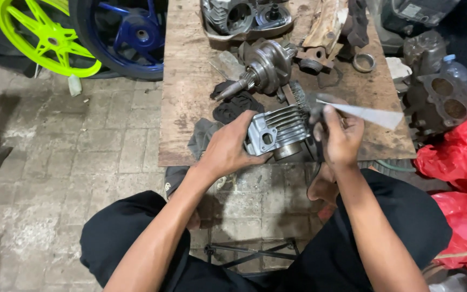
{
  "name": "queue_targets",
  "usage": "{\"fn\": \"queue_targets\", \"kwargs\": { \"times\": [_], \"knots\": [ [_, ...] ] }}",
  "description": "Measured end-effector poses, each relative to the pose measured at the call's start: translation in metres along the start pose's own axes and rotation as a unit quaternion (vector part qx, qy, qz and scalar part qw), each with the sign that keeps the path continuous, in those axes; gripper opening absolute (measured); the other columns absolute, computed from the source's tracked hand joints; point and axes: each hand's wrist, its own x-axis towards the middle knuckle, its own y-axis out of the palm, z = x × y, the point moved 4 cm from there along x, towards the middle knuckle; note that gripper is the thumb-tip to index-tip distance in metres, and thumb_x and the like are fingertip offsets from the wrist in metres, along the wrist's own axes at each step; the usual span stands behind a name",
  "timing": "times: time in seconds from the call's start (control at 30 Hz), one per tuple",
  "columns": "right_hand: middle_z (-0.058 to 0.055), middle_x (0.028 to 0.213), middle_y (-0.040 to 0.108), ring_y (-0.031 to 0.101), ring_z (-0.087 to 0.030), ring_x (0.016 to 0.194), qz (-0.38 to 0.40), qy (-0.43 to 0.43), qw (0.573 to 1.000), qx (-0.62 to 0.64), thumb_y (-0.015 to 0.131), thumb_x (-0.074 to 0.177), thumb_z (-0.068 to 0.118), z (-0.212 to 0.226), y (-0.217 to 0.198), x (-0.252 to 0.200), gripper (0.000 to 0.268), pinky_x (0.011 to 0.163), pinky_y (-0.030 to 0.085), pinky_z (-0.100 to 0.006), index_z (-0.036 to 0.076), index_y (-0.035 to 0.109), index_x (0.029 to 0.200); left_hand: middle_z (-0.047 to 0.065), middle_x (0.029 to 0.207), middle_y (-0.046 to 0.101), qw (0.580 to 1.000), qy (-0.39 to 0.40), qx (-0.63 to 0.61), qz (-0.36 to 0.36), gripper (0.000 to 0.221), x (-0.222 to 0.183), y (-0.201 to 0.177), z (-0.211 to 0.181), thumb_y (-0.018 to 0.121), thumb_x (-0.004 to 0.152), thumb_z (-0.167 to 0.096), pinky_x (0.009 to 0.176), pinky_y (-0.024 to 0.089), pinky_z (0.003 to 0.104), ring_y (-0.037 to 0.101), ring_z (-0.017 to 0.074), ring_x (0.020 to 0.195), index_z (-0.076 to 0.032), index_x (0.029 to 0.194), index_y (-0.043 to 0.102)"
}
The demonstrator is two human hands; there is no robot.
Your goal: Polishing or scraping the interior of a motorcycle cylinder block using a metal tool in a workshop environment.
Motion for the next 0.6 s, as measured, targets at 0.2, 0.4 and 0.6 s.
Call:
{"fn": "queue_targets", "kwargs": {
  "times": [0.2,0.4,0.6],
  "knots": [
    [0.003,0.057,0.032,0.034,-0.006,0.040,-0.047,0.034,0.997,-0.046,0.057,0.110,0.014,-0.027,-0.025,-0.004,0.022,0.033,0.025,-0.020,0.008,0.055,0.089,0.020,0.108,0.069,1.000,-0.018,0.018,0.008,0.079,0.004,0.004,0.010,0.087,0.071,-0.041,0.078,0.058,0.061,0.070,0.0482,0.096,-0.009,0.132,0.050],
    [-0.006,0.060,0.058,0.059,-0.013,0.045,-0.060,-0.004,0.987,-0.152,0.067,0.106,0.015,-0.029,-0.022,-0.016,0.016,0.038,0.043,-0.025,0.010,0.066,0.091,0.022,0.104,0.069,1.000,-0.012,-0.004,0.005,0.072,0.002,0.000,0.002,0.084,0.074,-0.036,0.078,0.058,0.061,0.070,0.0492,0.094,-0.006,0.131,0.052],
    [-0.015,0.087,0.072,0.066,-0.015,0.083,-0.050,-0.106,0.958,-0.262,0.073,0.104,0.009,-0.041,-0.040,-0.027,0.011,0.075,0.055,-0.033,-0.002,0.072,0.106,0.023,0.104,0.069,1.000,-0.005,-0.022,-0.001,0.072,0.002,0.003,0.003,0.083,0.076,-0.038,0.077,0.058,0.062,0.070,0.0502,0.094,-0.004,0.131,0.052]
  ]
}}
